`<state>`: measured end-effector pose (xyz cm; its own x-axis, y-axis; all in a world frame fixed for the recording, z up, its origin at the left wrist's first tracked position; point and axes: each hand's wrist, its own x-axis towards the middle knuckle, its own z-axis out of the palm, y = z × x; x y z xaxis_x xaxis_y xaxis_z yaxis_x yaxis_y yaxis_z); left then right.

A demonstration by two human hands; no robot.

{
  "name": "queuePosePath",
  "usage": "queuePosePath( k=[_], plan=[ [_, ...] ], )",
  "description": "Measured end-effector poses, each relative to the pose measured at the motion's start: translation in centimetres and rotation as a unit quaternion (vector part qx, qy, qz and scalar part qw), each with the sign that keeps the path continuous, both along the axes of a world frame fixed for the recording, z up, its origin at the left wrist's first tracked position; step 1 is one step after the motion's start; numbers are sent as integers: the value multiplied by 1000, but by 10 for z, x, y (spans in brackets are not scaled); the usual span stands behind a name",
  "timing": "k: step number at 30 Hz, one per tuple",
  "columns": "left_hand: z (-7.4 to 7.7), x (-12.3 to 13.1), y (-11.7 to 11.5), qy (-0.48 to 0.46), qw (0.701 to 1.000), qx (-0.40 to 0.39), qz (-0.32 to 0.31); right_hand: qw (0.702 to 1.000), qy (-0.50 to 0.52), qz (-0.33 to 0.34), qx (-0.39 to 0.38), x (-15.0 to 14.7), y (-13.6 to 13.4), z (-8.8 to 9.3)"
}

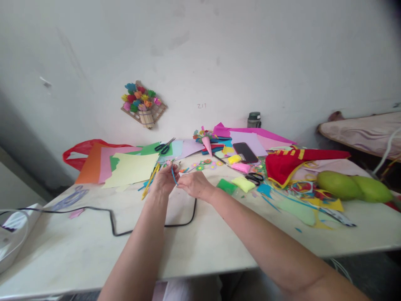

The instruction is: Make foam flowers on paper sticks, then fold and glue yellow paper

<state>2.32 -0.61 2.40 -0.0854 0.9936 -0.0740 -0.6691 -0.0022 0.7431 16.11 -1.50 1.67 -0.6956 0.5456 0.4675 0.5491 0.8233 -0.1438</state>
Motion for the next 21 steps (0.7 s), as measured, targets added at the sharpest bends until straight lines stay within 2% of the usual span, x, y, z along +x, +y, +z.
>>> queuePosePath(
  k=[4, 10, 15, 21],
  plan=[
    [-1, -2, 1, 5, 1000, -7, 5, 1000, -17, -12, -7, 3, 0, -1],
    [-1, 6, 1, 79, 996, -5, 43, 985, 122, -88, -89, 7, 10, -9],
    [-6, 11, 0, 161, 986, 34, 22, 953, 232, -86, -176, 9, 18, -13],
    [-16, 18, 1, 233, 970, 73, -16, 936, 279, -78, -199, 7, 29, -20]
  ],
)
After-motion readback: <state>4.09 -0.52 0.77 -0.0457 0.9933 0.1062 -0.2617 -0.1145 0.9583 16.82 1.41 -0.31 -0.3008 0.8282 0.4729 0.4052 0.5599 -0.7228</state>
